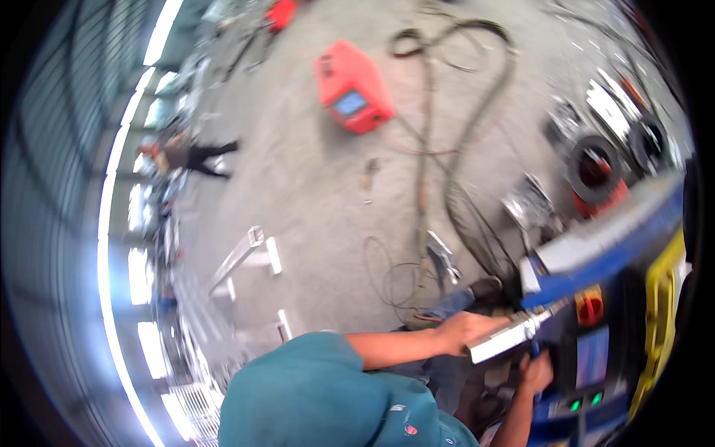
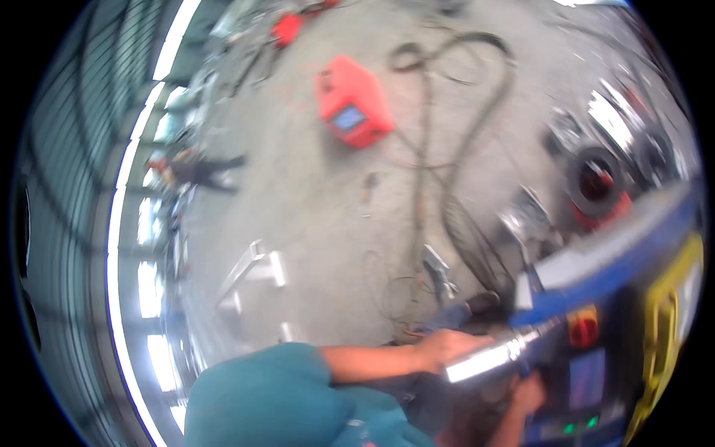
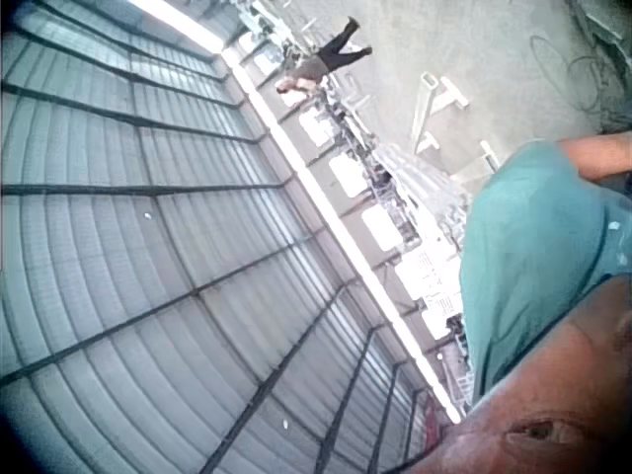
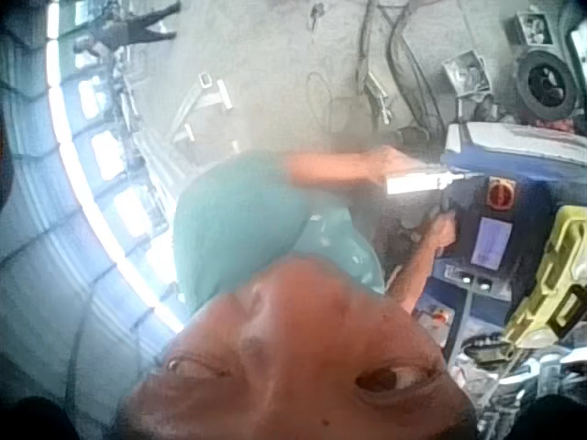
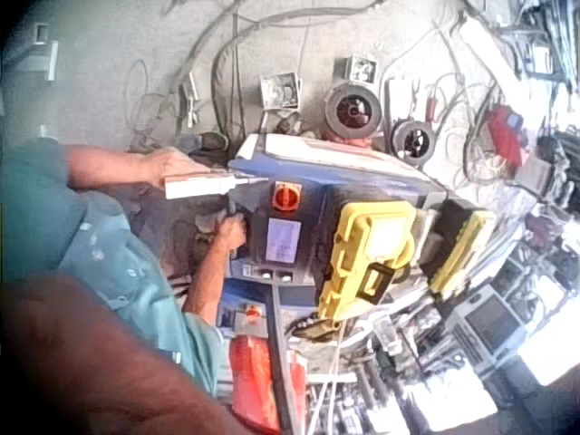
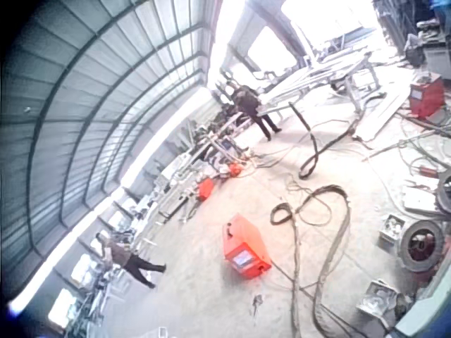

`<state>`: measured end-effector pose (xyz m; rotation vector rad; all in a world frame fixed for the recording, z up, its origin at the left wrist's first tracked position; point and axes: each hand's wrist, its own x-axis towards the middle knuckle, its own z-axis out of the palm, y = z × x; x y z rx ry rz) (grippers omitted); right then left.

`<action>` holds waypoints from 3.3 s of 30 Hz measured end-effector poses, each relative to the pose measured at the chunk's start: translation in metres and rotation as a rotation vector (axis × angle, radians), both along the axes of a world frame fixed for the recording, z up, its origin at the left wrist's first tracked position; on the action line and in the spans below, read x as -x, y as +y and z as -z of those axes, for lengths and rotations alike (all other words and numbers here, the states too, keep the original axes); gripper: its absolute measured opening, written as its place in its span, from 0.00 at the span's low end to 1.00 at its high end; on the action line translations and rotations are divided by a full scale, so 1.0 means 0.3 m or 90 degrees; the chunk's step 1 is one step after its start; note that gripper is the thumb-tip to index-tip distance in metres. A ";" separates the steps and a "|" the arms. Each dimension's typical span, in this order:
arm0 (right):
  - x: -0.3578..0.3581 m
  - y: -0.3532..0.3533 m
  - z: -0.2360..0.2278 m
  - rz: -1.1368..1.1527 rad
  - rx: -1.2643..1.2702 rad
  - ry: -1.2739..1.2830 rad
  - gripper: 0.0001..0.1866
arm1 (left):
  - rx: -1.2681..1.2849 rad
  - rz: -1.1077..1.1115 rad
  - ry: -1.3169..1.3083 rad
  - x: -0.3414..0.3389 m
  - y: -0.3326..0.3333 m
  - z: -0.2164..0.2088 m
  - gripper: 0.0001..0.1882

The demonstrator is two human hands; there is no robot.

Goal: The person sits on the floor and uses a handheld laser welding tool to weld a metal bracket. They periodically stand to adjust settings on a nearby control panel before resuming welding.

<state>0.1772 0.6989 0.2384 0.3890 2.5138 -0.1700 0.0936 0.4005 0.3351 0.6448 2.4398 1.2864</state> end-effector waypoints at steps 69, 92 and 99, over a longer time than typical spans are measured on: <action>0.002 0.240 -0.206 0.232 -0.003 0.637 0.25 | 0.027 -0.003 0.038 -0.099 0.145 0.213 0.28; 0.055 0.295 -0.216 0.309 0.004 0.597 0.20 | 0.027 0.010 0.034 -0.122 0.137 0.223 0.35; 0.095 0.225 -0.200 0.311 0.100 0.545 0.25 | 0.033 0.018 0.017 -0.115 0.147 0.209 0.35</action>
